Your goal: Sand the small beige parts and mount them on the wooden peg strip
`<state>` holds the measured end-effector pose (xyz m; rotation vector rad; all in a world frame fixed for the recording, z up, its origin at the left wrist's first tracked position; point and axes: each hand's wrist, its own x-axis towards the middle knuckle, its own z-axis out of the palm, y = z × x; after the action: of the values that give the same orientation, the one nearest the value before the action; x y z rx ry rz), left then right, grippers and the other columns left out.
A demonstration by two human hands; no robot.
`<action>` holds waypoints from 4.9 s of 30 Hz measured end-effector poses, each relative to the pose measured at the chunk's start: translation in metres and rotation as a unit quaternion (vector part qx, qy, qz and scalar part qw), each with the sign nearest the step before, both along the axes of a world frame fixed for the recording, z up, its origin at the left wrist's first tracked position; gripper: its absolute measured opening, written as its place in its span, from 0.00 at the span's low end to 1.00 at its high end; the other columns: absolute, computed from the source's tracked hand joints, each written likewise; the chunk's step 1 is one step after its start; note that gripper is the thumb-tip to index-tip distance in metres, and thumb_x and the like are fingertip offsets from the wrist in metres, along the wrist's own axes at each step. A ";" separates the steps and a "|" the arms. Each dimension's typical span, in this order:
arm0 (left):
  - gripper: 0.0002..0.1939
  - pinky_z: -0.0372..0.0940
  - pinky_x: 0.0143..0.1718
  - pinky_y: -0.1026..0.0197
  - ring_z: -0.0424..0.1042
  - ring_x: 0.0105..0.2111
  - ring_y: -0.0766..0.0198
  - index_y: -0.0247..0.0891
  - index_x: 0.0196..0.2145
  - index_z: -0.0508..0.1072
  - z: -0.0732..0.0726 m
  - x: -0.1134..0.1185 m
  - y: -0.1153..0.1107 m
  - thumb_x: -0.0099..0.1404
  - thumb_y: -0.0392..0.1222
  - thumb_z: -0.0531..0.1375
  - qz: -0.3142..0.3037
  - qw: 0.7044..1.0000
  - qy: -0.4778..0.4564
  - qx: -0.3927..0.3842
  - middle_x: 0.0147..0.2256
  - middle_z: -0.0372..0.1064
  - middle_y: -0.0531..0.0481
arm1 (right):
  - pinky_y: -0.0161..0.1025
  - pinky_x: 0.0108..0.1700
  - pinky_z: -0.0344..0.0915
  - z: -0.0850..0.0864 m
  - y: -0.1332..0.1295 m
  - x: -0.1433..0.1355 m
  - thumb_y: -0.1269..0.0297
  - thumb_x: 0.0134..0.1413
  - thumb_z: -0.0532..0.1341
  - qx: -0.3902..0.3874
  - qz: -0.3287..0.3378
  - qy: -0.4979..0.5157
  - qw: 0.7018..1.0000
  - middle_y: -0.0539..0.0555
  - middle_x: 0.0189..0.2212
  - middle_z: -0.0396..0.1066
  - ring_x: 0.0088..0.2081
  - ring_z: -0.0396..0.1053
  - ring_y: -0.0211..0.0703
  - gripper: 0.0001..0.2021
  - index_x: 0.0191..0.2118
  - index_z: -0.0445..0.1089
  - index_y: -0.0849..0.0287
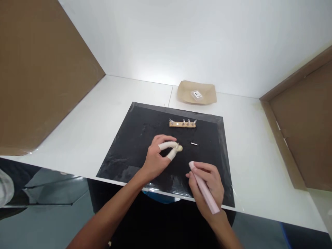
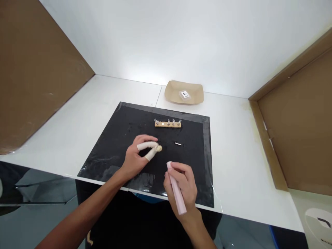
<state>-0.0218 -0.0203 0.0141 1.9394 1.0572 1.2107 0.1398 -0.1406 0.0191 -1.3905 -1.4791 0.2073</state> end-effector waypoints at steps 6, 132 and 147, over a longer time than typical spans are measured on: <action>0.06 0.62 0.60 0.44 0.69 0.54 0.53 0.44 0.37 0.82 0.000 0.018 0.064 0.66 0.35 0.66 0.087 0.986 0.137 0.028 0.50 0.79 0.50 | 0.35 0.49 0.76 -0.015 -0.008 -0.012 0.77 0.63 0.62 -0.028 0.018 0.021 0.999 0.56 0.46 0.70 0.47 0.74 0.37 0.10 0.47 0.71 0.58; 0.09 0.64 0.51 0.43 0.72 0.51 0.48 0.40 0.41 0.79 -0.027 0.010 0.079 0.64 0.31 0.64 0.098 0.971 0.205 0.081 0.48 0.78 0.43 | 0.56 0.62 0.71 -0.002 0.165 0.103 0.57 0.52 0.74 -0.074 -0.028 0.211 0.974 0.55 0.52 0.77 0.49 0.78 0.49 0.15 0.44 0.78 0.55; 0.07 0.71 0.47 0.57 0.76 0.41 0.61 0.40 0.42 0.79 -0.016 0.006 0.082 0.68 0.43 0.65 0.107 0.994 -0.004 -0.004 0.43 0.76 0.47 | 0.33 0.24 0.72 -0.024 0.179 0.091 0.55 0.50 0.74 -0.110 0.003 0.336 0.935 0.55 0.42 0.81 0.27 0.77 0.39 0.23 0.44 0.63 0.55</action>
<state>-0.0154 0.0614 -0.0018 1.8482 1.2906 1.3252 0.2312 0.0383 -0.0047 -1.3034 -0.9026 0.7921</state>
